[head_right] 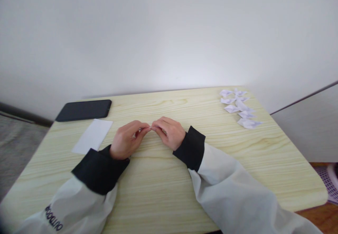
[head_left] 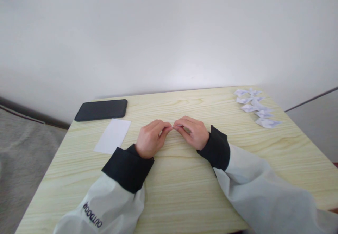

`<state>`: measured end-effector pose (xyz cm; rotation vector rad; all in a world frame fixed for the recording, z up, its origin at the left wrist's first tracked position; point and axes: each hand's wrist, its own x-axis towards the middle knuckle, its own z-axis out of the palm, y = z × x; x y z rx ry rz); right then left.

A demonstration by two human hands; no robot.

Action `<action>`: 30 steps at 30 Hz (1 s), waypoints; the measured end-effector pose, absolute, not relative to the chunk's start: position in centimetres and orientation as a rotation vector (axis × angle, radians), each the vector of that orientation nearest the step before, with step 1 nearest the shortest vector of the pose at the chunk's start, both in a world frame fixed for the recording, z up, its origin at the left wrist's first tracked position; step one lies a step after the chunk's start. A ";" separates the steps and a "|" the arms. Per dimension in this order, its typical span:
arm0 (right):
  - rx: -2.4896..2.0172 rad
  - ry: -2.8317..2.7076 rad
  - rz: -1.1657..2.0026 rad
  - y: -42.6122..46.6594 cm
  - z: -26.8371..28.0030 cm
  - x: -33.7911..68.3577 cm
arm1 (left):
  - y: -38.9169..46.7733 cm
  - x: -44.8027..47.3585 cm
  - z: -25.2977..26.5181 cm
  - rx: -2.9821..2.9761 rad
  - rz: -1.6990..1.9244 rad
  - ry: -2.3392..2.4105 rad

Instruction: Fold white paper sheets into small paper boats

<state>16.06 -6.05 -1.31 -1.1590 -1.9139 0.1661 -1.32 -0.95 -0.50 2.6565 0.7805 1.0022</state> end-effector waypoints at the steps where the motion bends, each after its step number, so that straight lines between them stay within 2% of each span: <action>1: -1.168 -1.908 0.175 -6.0 -1.4 16.1 | -0.9 -1.4 -0.6 2.640 0.994 0.808; 18: -1.254 -1.847 0.186 -5.8 -1.7 16.9 | -0.5 -1.8 -0.9 2.483 0.887 0.982; 30: -1.199 -2.019 0.102 -5.6 -2.2 17.3 | -0.2 -1.8 -0.7 2.639 0.881 0.759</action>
